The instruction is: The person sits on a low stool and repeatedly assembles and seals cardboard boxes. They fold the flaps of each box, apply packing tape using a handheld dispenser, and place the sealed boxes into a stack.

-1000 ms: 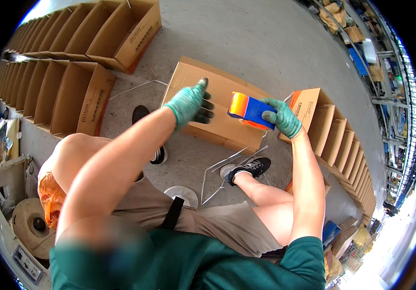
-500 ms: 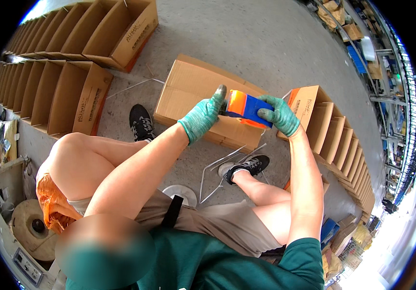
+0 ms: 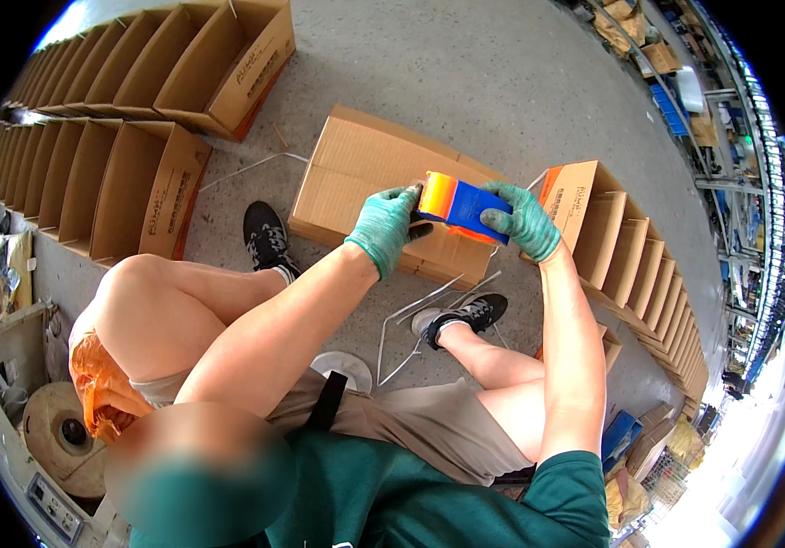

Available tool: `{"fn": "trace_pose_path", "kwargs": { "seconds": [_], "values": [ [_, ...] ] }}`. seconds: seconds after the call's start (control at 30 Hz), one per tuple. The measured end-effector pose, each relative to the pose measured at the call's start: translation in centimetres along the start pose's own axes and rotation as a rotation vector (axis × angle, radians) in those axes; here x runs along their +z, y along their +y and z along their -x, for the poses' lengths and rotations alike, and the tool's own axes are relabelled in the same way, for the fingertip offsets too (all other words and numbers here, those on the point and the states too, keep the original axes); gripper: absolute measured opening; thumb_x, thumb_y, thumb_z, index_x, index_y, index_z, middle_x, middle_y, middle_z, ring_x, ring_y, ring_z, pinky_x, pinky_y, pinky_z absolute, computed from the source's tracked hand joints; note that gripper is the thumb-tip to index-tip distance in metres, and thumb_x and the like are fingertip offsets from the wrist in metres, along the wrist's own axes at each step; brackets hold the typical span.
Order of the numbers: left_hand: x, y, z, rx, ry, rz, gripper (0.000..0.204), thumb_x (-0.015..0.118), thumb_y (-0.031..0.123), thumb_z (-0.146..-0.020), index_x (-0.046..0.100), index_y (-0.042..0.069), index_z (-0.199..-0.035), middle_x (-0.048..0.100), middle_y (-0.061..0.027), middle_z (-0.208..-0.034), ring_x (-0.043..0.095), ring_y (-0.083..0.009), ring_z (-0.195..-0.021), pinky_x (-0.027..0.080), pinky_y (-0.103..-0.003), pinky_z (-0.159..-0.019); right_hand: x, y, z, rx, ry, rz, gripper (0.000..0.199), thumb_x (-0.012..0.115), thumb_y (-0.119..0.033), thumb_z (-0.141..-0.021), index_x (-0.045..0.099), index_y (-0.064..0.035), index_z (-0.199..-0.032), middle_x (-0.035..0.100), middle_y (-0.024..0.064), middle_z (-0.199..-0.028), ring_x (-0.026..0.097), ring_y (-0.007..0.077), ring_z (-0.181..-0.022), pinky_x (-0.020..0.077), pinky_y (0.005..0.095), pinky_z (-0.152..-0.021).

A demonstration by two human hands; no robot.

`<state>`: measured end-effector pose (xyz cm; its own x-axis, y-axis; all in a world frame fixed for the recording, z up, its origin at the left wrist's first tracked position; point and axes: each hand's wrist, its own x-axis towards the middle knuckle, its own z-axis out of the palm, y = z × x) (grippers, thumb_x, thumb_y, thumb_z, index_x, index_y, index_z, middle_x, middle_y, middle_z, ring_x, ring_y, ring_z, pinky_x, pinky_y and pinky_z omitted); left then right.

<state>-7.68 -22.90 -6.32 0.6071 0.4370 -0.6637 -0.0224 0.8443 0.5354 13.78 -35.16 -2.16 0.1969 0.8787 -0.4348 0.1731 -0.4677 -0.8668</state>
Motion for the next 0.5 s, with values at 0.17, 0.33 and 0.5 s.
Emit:
{"fn": "trace_pose_path", "kwargs": {
  "seconds": [0.17, 0.33, 0.5],
  "values": [
    [-2.7, 1.2, -1.2, 0.546, 0.24, -0.654, 0.025, 0.059, 0.018, -0.099, 0.07, -0.004, -0.093, 0.069, -0.0143, -0.078, 0.066, -0.0219, -0.079, 0.052, -0.038, -0.076, 0.4, -1.3, -0.7, 0.058, -0.056, 0.119, 0.065, 0.081, -0.057, -0.075, 0.068, -0.0065, -0.114, 0.066, 0.0002, -0.093, 0.06, 0.01, -0.088, 0.0508, 0.0274, -0.076],
    [-11.9, 8.6, -1.8, 0.52, 0.575, -0.654, 0.027, 0.048, 0.025, -0.105, 0.063, 0.003, -0.1, 0.062, -0.0087, -0.084, 0.055, -0.0186, -0.073, 0.049, -0.035, -0.071, 1.4, -2.9, -1.9, 0.097, -0.03, 0.235, 0.057, 0.08, -0.053, -0.077, 0.069, -0.0039, -0.104, 0.065, 0.0011, -0.081, 0.059, 0.0092, -0.075, 0.0501, 0.0271, -0.065],
    [-14.2, 8.3, -3.7, 0.425, 0.576, -0.635, 0.031, 0.044, 0.025, -0.107, 0.063, 0.002, -0.1, 0.063, -0.0079, -0.084, 0.055, -0.0176, -0.072, 0.048, -0.034, -0.071, 2.5, -3.7, -2.4, 0.088, -0.011, 0.256, 0.055, 0.079, -0.051, -0.079, 0.069, -0.0027, -0.103, 0.065, 0.0028, -0.077, 0.06, 0.01, -0.069, 0.0507, 0.0281, -0.06]
  ]
}}
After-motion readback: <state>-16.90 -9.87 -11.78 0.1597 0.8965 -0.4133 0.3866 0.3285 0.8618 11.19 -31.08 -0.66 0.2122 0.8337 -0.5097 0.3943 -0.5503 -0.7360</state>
